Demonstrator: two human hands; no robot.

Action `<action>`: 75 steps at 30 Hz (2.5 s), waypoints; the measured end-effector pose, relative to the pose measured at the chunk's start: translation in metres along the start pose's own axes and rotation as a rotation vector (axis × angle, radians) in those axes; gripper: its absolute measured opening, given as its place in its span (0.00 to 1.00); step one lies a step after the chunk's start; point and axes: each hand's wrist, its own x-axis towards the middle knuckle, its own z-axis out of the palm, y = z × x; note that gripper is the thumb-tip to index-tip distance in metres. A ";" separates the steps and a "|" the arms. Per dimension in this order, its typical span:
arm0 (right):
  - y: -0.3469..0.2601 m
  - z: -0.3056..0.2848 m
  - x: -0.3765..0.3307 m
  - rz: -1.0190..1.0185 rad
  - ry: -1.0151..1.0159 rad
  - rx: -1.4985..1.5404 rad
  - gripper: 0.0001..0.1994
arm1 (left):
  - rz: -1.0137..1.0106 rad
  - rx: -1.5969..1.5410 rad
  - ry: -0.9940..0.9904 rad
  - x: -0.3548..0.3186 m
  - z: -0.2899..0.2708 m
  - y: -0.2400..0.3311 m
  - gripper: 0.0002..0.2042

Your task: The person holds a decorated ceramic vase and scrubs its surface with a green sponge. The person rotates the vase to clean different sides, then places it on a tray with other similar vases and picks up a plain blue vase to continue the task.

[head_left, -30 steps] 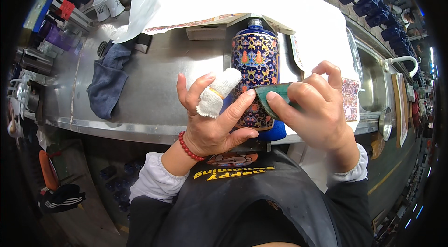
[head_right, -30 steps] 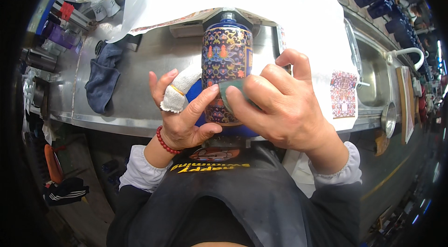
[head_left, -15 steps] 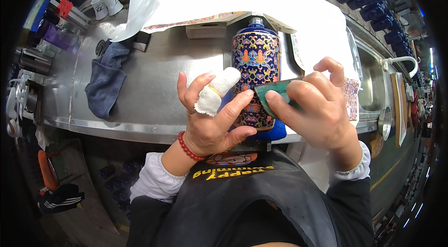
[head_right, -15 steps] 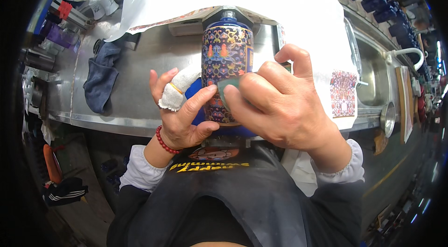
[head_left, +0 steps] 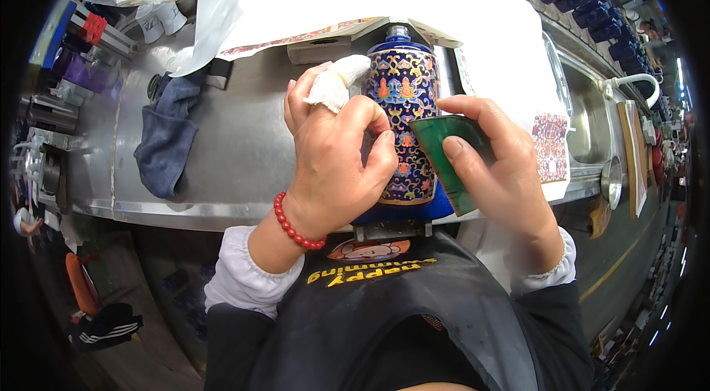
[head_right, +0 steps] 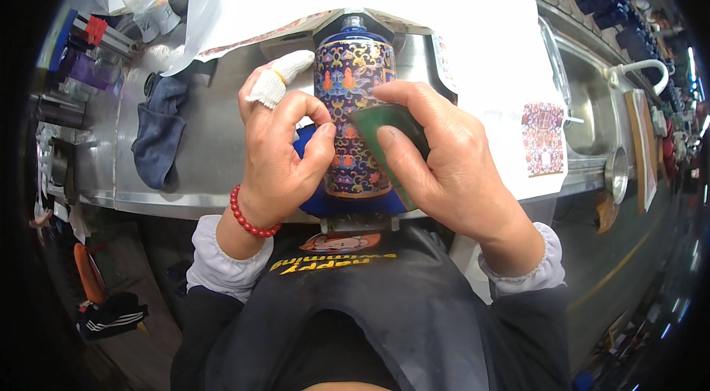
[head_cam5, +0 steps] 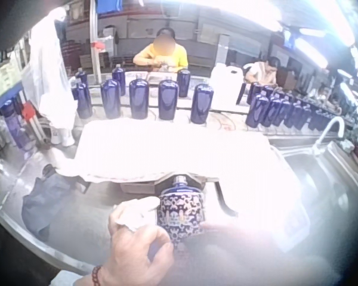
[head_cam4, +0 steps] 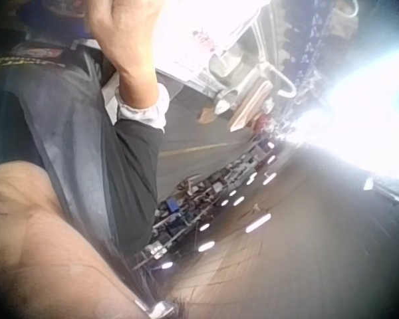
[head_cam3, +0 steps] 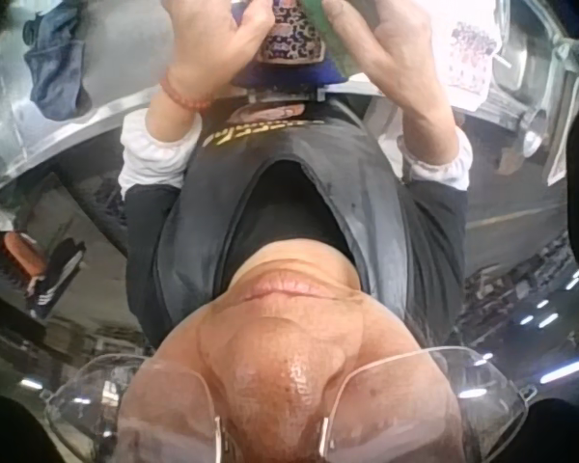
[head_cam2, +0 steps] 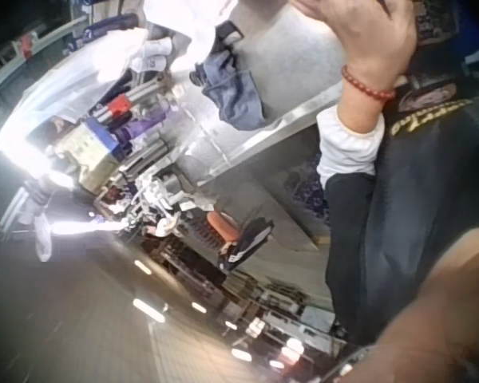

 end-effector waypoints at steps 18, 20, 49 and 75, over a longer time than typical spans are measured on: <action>-0.007 0.002 0.007 0.037 -0.095 -0.035 0.15 | -0.031 -0.059 -0.040 0.003 0.003 -0.007 0.08; -0.007 0.002 0.006 0.038 -0.097 -0.026 0.15 | -0.035 -0.066 -0.027 0.002 0.004 -0.007 0.08; -0.009 0.002 0.003 0.097 -0.088 0.006 0.15 | -0.029 -0.137 -0.011 -0.002 0.006 -0.010 0.07; -0.010 0.001 -0.001 0.165 -0.073 0.046 0.15 | 0.004 0.061 -0.020 0.003 0.001 0.003 0.10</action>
